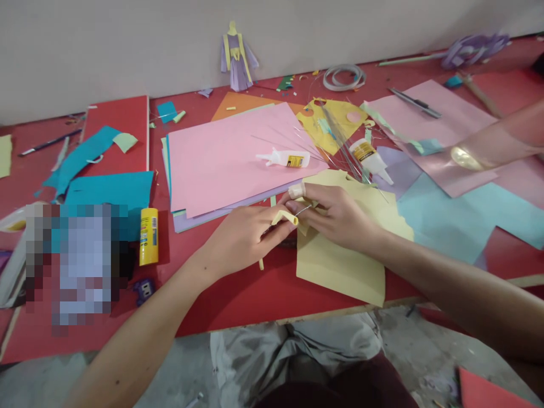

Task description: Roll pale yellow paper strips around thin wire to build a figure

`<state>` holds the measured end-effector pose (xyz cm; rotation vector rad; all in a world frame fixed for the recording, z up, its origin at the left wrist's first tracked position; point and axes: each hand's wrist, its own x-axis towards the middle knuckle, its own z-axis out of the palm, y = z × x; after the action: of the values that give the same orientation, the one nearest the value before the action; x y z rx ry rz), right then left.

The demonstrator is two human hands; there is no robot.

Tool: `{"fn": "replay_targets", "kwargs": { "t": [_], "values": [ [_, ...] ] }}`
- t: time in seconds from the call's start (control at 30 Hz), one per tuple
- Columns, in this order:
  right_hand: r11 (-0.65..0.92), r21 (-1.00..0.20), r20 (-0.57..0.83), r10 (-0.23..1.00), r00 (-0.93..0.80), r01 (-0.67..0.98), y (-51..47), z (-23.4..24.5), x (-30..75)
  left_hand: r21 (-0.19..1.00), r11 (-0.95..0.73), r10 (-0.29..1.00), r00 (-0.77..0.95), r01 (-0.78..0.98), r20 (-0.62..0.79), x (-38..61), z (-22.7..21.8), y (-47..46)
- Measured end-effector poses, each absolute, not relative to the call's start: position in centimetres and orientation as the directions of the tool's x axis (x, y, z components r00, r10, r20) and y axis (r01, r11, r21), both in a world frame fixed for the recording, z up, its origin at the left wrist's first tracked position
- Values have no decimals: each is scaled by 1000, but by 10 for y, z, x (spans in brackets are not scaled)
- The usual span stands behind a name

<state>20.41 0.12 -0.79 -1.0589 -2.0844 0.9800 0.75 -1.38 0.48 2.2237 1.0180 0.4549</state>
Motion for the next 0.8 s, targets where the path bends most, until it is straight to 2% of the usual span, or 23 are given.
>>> {"fn": "replay_targets", "kwargs": {
  "t": [0.57, 0.8],
  "values": [
    [449, -788, 213, 840, -498, 421, 0, -9, 205, 675, -488, 780, 624, 554, 51, 7, 3, -14],
    [473, -773, 234, 832, -503, 423, 0, -12, 205, 638, -537, 770, 630, 552, 101, 6, 1, -15]
  ]
}}
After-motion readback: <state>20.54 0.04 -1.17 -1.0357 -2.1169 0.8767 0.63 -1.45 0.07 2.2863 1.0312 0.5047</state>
